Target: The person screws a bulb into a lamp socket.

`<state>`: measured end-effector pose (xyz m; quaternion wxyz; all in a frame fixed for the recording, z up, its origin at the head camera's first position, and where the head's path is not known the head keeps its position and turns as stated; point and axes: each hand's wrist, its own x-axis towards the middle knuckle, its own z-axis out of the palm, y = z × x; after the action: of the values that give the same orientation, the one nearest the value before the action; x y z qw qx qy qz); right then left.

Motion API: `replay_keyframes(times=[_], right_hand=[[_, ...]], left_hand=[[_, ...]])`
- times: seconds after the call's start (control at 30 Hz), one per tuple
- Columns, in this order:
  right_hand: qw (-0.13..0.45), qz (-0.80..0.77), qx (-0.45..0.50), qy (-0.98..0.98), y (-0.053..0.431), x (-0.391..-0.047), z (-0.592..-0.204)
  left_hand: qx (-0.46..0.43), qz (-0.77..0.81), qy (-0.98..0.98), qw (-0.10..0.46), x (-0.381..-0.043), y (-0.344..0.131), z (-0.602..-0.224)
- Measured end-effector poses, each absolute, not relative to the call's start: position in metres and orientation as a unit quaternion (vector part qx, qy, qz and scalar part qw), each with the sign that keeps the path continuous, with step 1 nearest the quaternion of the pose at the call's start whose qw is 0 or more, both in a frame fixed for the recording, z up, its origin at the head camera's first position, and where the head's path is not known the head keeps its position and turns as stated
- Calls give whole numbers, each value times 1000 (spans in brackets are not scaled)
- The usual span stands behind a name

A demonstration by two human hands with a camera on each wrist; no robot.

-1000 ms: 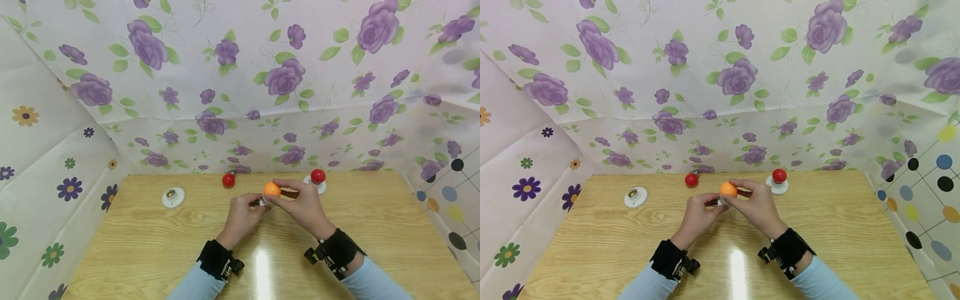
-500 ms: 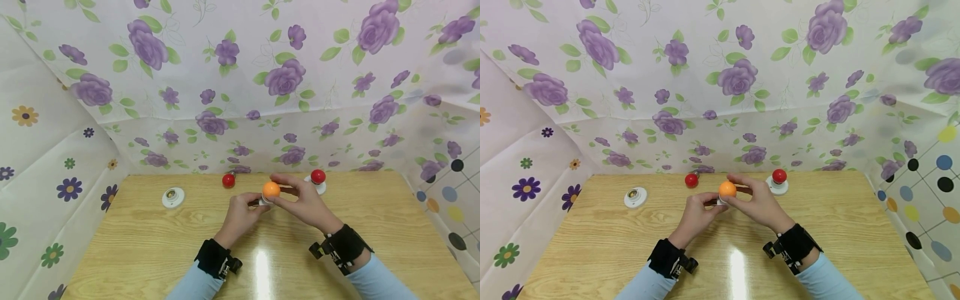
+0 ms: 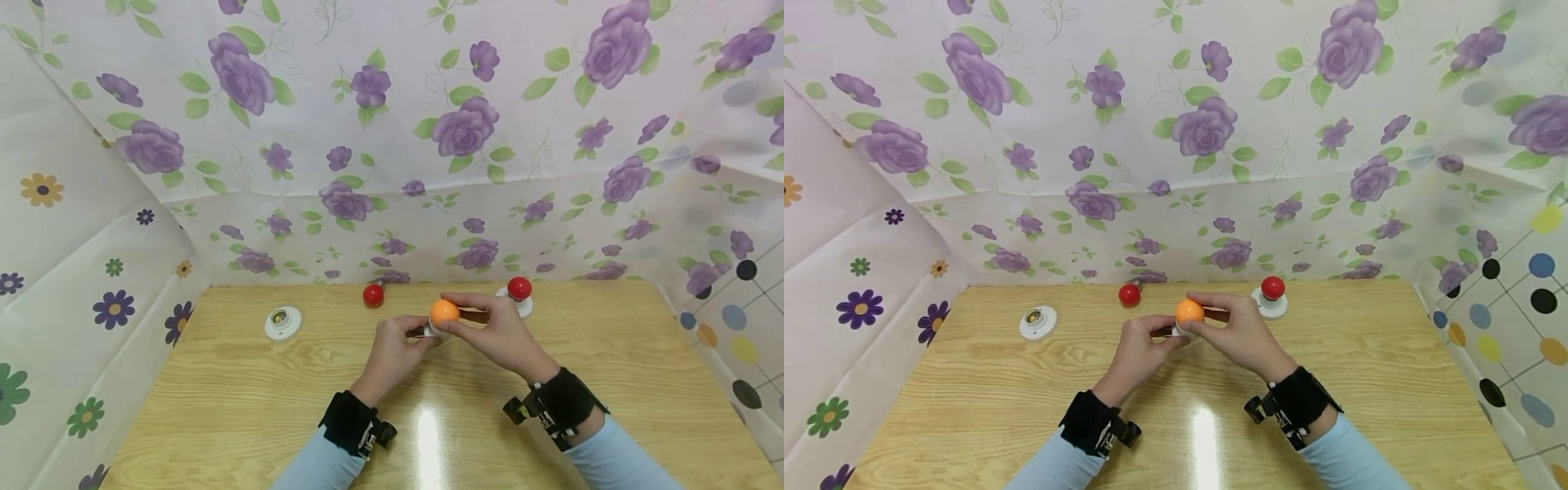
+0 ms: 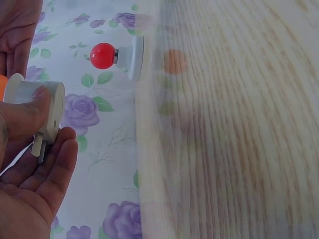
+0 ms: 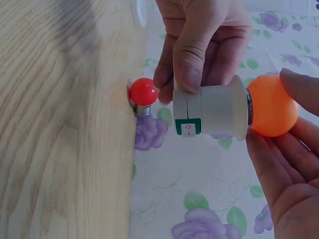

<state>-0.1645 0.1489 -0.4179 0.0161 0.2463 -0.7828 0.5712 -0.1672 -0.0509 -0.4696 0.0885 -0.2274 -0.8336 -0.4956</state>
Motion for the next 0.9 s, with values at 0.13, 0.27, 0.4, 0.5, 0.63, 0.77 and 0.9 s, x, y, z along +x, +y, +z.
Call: replay_keyframes(times=[0.13,0.27,0.4,0.5,0.63,0.77,0.9], right_hand=[[38,576,239,-780,143,-157,-405],[58,580,235,-778,140,-151,-395],[85,579,228,-779,136,-149,-395],[124,574,225,-777,136,-154,-409],[161,566,230,-775,137,-161,-428],[131,563,237,-781,140,-162,-424],[53,571,246,-782,145,-159,-410]], left_hand=[[-226,-495,-833,99,-168,-49,-471],[-228,-493,-832,111,-168,-48,-471],[-225,-493,-831,122,-168,-46,-470],[-221,-496,-830,128,-168,-45,-469],[-221,-498,-829,131,-167,-44,-469],[-232,-502,-825,119,-168,-47,-470],[-246,-509,-819,97,-168,-51,-470]])
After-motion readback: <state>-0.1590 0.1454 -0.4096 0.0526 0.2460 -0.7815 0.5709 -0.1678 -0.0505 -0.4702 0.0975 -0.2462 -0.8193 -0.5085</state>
